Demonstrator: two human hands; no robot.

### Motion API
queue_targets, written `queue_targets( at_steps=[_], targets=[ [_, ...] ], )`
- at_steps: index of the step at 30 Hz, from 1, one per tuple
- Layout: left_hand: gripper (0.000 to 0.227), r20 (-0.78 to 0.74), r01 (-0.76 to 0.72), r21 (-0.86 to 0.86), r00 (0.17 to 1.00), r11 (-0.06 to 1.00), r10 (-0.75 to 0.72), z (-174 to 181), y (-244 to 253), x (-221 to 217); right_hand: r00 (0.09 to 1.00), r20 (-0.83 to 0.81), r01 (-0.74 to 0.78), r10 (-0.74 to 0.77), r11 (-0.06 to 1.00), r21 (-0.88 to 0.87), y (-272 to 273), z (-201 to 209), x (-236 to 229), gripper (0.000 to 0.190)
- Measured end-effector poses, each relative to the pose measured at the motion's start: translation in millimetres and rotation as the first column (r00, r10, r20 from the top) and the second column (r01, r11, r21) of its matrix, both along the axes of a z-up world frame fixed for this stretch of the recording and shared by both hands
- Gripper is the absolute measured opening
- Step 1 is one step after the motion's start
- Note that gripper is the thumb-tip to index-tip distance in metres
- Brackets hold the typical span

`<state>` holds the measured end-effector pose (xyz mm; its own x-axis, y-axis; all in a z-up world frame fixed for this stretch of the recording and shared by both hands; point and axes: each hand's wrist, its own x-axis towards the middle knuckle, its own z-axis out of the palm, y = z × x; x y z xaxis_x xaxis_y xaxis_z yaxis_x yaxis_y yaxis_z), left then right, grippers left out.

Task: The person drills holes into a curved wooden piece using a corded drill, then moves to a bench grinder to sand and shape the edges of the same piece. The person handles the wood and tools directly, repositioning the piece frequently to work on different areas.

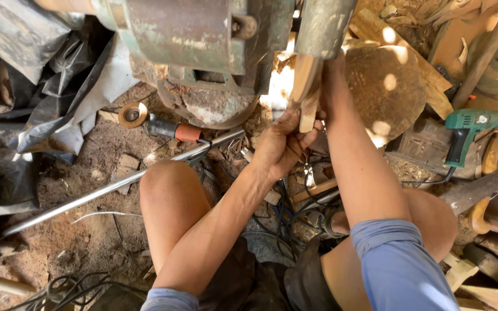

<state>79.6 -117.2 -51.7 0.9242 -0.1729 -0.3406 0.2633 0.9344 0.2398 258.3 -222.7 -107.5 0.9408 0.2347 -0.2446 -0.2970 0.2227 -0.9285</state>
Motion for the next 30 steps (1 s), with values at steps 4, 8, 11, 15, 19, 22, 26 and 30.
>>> queue_targets(
  at_steps=[4, 8, 11, 15, 19, 22, 26, 30],
  targets=[
    [0.030, -0.019, -0.057, -0.032, 0.998, 0.998, 0.057, -3.0, 3.4, 9.4, 1.000, 0.012, 0.015, -0.015, 1.000, -0.012, 5.2, 5.8, -0.8, 0.065],
    [0.030, -0.068, -0.086, -0.054, 0.994, 0.995, 0.082, -5.9, 2.9, 13.4, 0.999, -0.032, 0.013, -0.013, 1.000, -0.009, 14.1, 9.7, -8.5, 0.064],
    [0.029, -0.087, -0.085, -0.041, 0.993, 0.996, 0.081, -6.0, 0.2, 11.8, 0.998, -0.058, 0.018, -0.019, 1.000, -0.011, 14.9, 8.2, -14.9, 0.063],
    [0.025, -0.046, -0.026, 0.015, 0.999, 1.000, 0.026, 0.7, -6.3, 1.8, 0.995, -0.095, 0.042, -0.043, 0.999, -0.014, 11.5, 11.5, -10.2, 0.061],
    [0.023, -0.120, -0.010, 0.065, 0.993, 0.998, 0.018, 1.7, -8.7, -10.3, 0.984, -0.162, 0.073, -0.074, 0.997, -0.009, 3.7, 5.4, -18.8, 0.059],
    [0.022, -0.076, -0.038, 0.014, 0.996, 0.999, 0.039, 4.2, -6.4, -1.7, 0.983, -0.162, 0.081, -0.080, 0.997, -0.005, 2.2, 4.6, -15.7, 0.058],
    [0.027, -0.097, -0.084, 0.012, 0.992, 0.996, 0.084, -2.6, -1.2, 0.8, 0.974, -0.214, 0.074, -0.072, 0.997, 0.006, 11.1, -13.0, -15.5, 0.057],
    [0.031, -0.010, -0.102, -0.039, 0.995, 0.994, 0.102, -8.9, -2.4, 15.1, 0.968, -0.240, 0.075, -0.074, 0.997, -0.006, 12.3, -22.5, 0.4, 0.055]
  ],
)
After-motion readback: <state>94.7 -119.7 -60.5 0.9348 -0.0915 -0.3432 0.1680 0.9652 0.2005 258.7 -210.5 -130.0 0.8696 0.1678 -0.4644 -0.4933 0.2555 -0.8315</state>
